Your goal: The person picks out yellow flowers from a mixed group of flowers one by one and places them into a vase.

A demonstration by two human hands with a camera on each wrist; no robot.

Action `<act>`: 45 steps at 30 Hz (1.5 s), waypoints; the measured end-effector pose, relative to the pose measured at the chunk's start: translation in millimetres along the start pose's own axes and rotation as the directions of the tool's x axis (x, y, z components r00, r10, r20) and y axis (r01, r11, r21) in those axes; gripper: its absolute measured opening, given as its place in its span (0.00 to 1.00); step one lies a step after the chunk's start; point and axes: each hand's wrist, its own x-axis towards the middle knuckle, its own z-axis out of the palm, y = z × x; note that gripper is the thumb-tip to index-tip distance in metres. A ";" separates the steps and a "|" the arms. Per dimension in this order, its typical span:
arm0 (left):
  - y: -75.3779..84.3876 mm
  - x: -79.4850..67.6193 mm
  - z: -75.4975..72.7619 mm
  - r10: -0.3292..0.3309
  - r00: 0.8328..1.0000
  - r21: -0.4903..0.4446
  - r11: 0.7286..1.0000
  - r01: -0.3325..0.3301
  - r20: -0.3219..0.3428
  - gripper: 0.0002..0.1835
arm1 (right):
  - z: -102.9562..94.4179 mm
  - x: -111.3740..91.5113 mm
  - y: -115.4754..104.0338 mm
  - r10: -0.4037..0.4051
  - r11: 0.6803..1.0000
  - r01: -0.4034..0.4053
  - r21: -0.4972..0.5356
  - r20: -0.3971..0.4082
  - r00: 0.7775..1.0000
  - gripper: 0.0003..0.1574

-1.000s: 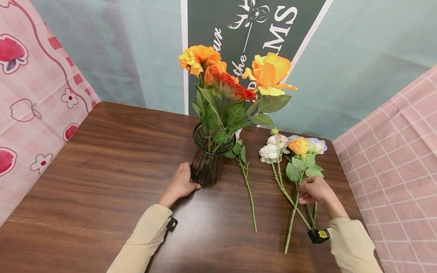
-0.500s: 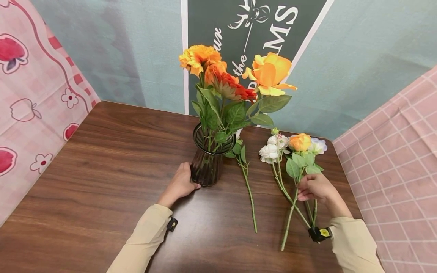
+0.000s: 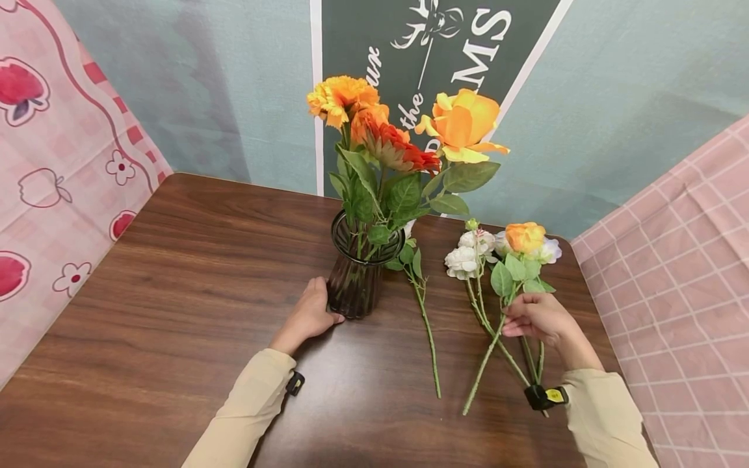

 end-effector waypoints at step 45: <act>0.4 -0.1 0.0 -0.001 1.000 0.015 1.000 0.001 0.011 0.33 | 43.9 15.0 -2.7 -0.184 0.916 0.117 0.383 0.142 0.973 0.20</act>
